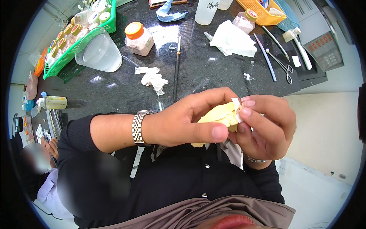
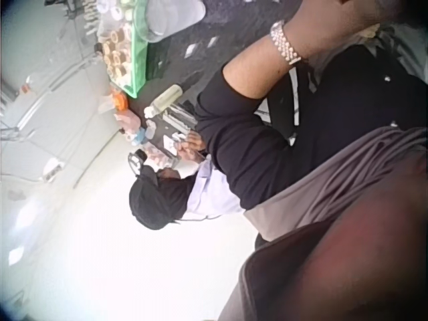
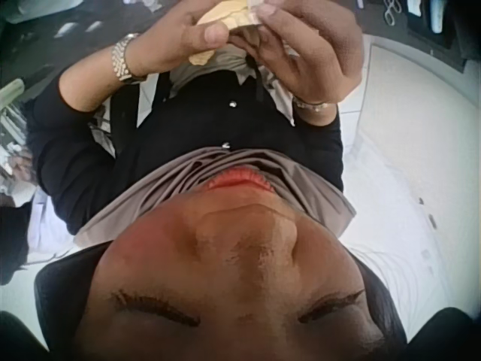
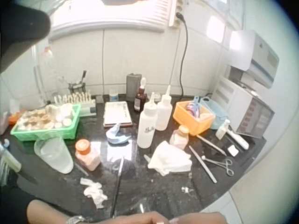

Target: The person uses a metal tool to scrape and shape a yellow dental cast held in their left hand. They then switch to a small brush to apply a white substance to a small, separate white object, repeatedly dipping the brush into a container on the table. The person works at a cluttered workbench with various dental tools and materials visible.

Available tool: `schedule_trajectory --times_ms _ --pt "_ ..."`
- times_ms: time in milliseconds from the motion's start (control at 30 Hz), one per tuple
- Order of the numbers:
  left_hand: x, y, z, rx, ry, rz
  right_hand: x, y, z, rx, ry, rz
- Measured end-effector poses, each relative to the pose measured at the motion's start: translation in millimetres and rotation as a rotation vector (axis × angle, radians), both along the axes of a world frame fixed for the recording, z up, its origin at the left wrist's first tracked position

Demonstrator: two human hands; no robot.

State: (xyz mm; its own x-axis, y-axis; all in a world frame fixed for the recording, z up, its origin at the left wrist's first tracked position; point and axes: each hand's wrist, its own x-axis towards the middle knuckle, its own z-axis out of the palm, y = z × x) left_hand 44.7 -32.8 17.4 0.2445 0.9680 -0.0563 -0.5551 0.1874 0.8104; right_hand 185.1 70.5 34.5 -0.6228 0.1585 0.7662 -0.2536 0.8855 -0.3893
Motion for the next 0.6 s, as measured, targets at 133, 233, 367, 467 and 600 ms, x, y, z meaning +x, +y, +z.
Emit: schedule_trajectory --times_ms 133,233,367,467,600 --pt "0.1 -1.0 -5.2 0.035 0.047 0.001 2.2 -0.4 -4.6 0.010 0.025 0.011" --pt "0.8 -1.4 -6.9 0.043 0.033 0.006 0.3 0.1 -7.9 0.017 0.054 0.036" --pt "1.6 -1.5 -8.4 0.046 0.011 0.003 -1.7 1.8 -9.2 0.068 0.093 0.058" --pt "1.8 -2.0 -8.5 0.043 0.009 0.007 -1.8 3.1 -7.1 0.108 0.101 0.071" --pt "2.6 0.0 -5.6 0.084 -0.024 0.010 -1.8 1.8 -7.8 0.113 0.112 0.058"
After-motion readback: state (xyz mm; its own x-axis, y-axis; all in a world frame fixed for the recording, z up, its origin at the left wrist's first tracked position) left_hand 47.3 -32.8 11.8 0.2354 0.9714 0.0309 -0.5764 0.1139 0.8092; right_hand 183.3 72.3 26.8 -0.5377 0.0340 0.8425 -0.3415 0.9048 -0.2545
